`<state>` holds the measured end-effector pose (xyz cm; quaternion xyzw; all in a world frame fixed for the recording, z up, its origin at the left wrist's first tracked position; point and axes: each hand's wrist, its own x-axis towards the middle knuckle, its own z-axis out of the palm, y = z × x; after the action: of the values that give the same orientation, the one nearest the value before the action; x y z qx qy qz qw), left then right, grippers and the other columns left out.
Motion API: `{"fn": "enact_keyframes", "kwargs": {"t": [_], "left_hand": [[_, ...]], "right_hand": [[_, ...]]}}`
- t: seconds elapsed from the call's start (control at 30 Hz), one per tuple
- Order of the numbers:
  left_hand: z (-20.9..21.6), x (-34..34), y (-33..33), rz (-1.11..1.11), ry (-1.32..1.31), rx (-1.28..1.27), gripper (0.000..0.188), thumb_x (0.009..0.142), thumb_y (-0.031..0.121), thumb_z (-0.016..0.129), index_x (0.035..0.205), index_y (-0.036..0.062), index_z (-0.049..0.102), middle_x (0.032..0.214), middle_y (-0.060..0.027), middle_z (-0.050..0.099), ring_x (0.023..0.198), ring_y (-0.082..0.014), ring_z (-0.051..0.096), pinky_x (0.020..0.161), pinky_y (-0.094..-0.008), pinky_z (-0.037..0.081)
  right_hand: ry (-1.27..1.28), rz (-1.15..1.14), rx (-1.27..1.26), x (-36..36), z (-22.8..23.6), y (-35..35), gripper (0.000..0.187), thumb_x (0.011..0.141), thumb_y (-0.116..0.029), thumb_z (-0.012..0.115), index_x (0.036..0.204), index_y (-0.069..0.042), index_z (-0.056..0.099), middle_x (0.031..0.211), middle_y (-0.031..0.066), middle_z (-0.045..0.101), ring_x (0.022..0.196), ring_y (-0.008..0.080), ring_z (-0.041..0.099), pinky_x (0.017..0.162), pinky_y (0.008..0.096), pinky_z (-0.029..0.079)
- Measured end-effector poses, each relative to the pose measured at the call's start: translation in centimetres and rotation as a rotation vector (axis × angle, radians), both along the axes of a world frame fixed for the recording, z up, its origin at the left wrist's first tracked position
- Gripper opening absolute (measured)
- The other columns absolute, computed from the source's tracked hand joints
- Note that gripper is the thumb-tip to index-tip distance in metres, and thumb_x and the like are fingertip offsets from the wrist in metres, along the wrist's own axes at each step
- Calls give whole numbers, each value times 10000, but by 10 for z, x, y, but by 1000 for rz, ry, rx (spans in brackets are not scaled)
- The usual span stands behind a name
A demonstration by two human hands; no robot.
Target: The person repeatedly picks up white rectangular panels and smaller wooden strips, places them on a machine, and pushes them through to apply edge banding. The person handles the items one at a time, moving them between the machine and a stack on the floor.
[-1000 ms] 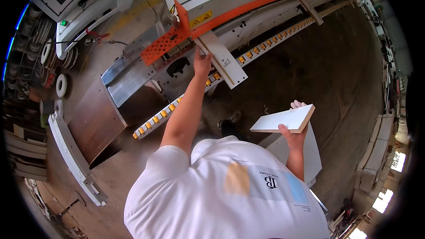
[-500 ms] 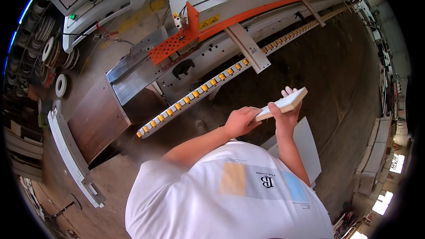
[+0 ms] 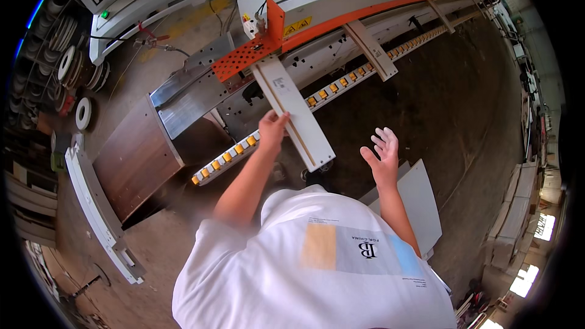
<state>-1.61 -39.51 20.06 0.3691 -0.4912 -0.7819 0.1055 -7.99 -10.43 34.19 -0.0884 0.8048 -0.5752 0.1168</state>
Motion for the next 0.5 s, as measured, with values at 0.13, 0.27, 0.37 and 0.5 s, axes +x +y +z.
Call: {"fn": "enact_keyframes", "kwargs": {"t": [0.13, 0.27, 0.37, 0.5], "left_hand": [[-9, 1, -53, 36, 50, 97, 261, 988, 191, 662, 1156, -8, 657, 1031, -54, 680, 902, -161, 687, 738, -335, 600], [-33, -2, -90, 112, -57, -97, 369, 956, 200, 693, 1234, -30, 614, 989, -76, 713, 862, -166, 704, 721, -322, 577], [-46, -4, -92, 186, -214, -328, 528, 935, 220, 709, 1371, -9, 519, 975, -77, 712, 860, -161, 690, 748, -310, 540], [-57, -5, -76, 253, -94, -479, 722, 923, 202, 710, 1534, 54, 355, 942, -90, 701, 822, -161, 664, 764, -309, 520]], "right_hand": [[-65, -32, -12, 1, -17, 15, 840, 816, -240, 849, 1478, -43, 369, 1455, 173, 498, 1283, 265, 538, 1105, 423, 405], [-145, 8, -22, -2, -40, 31, 778, 849, -179, 816, 1466, -17, 369, 1422, 192, 505, 1245, 256, 548, 1068, 381, 456], [-181, -8, -7, 0, -62, 45, 766, 835, -211, 832, 1442, -20, 404, 1384, 185, 551, 1203, 250, 585, 1047, 386, 463], [-238, -30, 58, 3, -103, 78, 747, 843, -188, 824, 1434, -3, 407, 1355, 191, 566, 1150, 239, 607, 1001, 372, 500]]}}
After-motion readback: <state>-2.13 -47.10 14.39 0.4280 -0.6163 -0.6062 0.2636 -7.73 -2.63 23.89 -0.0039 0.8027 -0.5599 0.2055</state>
